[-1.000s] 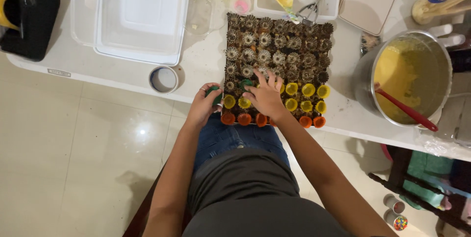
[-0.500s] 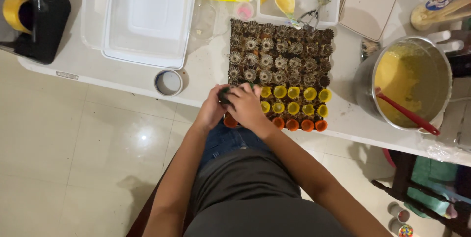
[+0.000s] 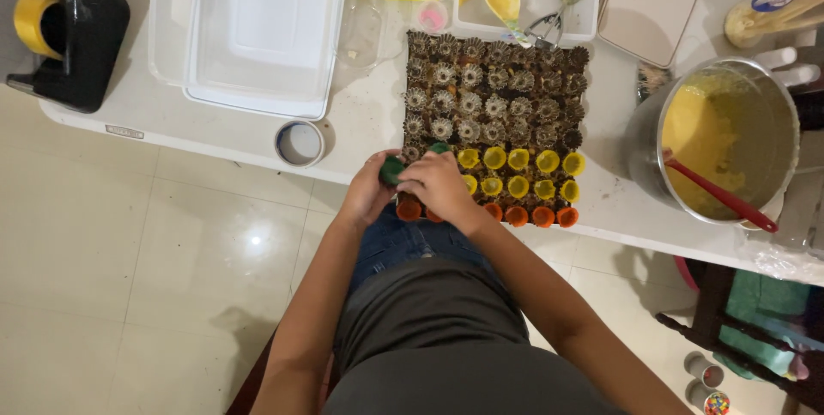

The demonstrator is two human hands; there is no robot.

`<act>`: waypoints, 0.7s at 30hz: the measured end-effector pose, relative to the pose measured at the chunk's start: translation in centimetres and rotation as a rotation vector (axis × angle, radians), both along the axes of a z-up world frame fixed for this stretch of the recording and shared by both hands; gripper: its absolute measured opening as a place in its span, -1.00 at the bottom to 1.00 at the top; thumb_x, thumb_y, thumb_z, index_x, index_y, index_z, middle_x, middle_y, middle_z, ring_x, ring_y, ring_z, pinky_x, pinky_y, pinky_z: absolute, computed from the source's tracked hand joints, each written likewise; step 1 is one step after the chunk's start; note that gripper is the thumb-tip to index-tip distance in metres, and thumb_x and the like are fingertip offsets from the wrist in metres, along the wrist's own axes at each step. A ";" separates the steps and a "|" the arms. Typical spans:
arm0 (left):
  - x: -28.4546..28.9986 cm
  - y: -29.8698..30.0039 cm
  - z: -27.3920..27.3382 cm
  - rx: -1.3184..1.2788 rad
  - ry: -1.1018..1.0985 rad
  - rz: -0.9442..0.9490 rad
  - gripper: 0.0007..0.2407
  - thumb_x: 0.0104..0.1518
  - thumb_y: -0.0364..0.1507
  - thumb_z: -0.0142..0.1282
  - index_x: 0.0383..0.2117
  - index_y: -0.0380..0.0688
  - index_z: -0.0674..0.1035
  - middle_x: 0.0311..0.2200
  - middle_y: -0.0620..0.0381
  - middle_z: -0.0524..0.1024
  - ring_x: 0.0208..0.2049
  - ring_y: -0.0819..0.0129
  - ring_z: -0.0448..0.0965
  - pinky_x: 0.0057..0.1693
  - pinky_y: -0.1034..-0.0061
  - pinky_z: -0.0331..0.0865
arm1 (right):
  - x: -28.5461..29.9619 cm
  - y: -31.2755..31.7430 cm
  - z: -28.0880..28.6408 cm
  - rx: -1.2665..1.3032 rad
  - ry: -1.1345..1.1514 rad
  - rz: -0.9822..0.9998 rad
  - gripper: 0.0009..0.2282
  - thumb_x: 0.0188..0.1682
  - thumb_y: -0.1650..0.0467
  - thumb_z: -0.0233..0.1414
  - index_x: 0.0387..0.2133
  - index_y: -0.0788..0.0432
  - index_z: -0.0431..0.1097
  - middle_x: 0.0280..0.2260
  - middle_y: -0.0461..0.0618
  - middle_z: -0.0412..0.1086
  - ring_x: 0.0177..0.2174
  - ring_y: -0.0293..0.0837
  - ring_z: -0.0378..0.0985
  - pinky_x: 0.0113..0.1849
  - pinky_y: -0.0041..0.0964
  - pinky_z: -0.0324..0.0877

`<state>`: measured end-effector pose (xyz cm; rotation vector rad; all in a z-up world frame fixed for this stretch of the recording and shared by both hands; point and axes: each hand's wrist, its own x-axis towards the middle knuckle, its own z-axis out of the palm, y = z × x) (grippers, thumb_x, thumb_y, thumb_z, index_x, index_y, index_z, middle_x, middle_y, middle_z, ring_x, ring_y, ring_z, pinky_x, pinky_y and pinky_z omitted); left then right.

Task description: Arranging colorful cupcake liners into a baking tray.

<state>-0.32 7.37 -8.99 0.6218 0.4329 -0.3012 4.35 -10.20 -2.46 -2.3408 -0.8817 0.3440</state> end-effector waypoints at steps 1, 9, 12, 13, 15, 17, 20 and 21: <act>0.0 0.2 0.1 0.000 -0.002 0.001 -0.68 0.43 -0.29 -0.28 0.10 -0.25 0.41 -0.09 -0.02 0.46 -0.12 0.24 0.50 0.01 0.33 0.47 | 0.2 -0.5 -0.8 0.000 -0.002 0.001 -0.90 -0.12 0.28 0.31 -0.42 -0.02 0.61 -0.38 -0.21 0.55 -0.29 -0.19 0.40 -0.06 -0.11 0.12; -0.5 1.9 -1.6 0.066 0.079 0.081 -0.67 0.40 -0.26 -0.25 0.11 -0.21 0.39 -0.04 -0.03 0.47 -0.17 0.16 0.50 -0.03 0.26 0.48 | 1.0 -1.5 -0.8 -0.173 -0.401 -0.212 -0.89 -0.14 0.34 0.28 -0.34 -0.04 0.66 -0.15 -0.11 0.41 -0.09 0.01 0.29 -0.05 -0.07 0.09; -0.7 1.9 -2.2 0.028 0.070 0.079 -0.67 0.41 -0.26 -0.22 0.10 -0.24 0.40 -0.05 -0.07 0.45 -0.18 0.13 0.51 -0.08 0.26 0.46 | 1.0 -0.8 -1.5 -0.154 -0.494 -0.194 -0.89 -0.21 0.37 0.30 -0.40 -0.04 0.64 -0.16 -0.16 0.39 -0.04 -0.01 0.29 0.04 0.01 0.07; -0.9 1.9 -2.2 0.028 0.071 0.078 -0.67 0.41 -0.26 -0.22 0.10 -0.24 0.40 -0.05 -0.07 0.45 -0.18 0.13 0.51 -0.08 0.26 0.46 | 1.0 -0.6 -1.7 -0.154 -0.492 -0.194 -0.89 -0.21 0.37 0.30 -0.40 -0.04 0.64 -0.16 -0.16 0.39 -0.04 -0.01 0.29 0.04 0.01 0.07; -0.9 1.8 -2.0 0.048 0.074 0.065 -0.67 0.39 -0.25 -0.22 0.10 -0.23 0.41 -0.04 -0.06 0.46 -0.18 0.15 0.51 -0.08 0.26 0.49 | 1.3 -0.3 -2.2 -0.107 -0.519 -0.187 -0.90 -0.22 0.36 0.32 -0.42 -0.05 0.62 -0.18 -0.22 0.39 -0.03 -0.04 0.30 0.05 -0.01 0.08; -0.7 1.6 -1.5 0.103 0.112 0.044 -0.67 0.37 -0.25 -0.19 0.10 -0.21 0.40 -0.04 -0.05 0.46 -0.18 0.15 0.52 -0.10 0.27 0.49 | 1.5 -0.2 -2.2 -0.093 -0.504 -0.193 -0.90 -0.21 0.35 0.31 -0.42 -0.05 0.63 -0.20 -0.23 0.41 -0.04 -0.06 0.31 0.04 -0.02 0.06; -0.5 1.5 -1.1 0.138 0.124 0.032 -0.69 0.37 -0.26 -0.12 0.10 -0.20 0.37 -0.08 -0.04 0.42 -0.17 0.14 0.53 -0.12 0.26 0.50 | 1.1 0.4 -1.0 -0.018 -0.444 -0.204 -0.92 -0.18 0.35 0.32 -0.42 -0.04 0.62 -0.25 -0.24 0.47 -0.11 -0.09 0.36 -0.02 -0.04 0.08; -0.6 1.2 -1.2 0.111 0.098 0.034 -0.70 0.38 -0.27 -0.08 0.09 -0.20 0.35 -0.10 -0.05 0.39 -0.16 0.14 0.52 -0.12 0.25 0.50 | 0.7 0.3 -0.4 0.033 -0.399 -0.215 -0.92 -0.15 0.35 0.33 -0.42 -0.03 0.61 -0.28 -0.25 0.50 -0.17 -0.12 0.40 -0.07 -0.05 0.10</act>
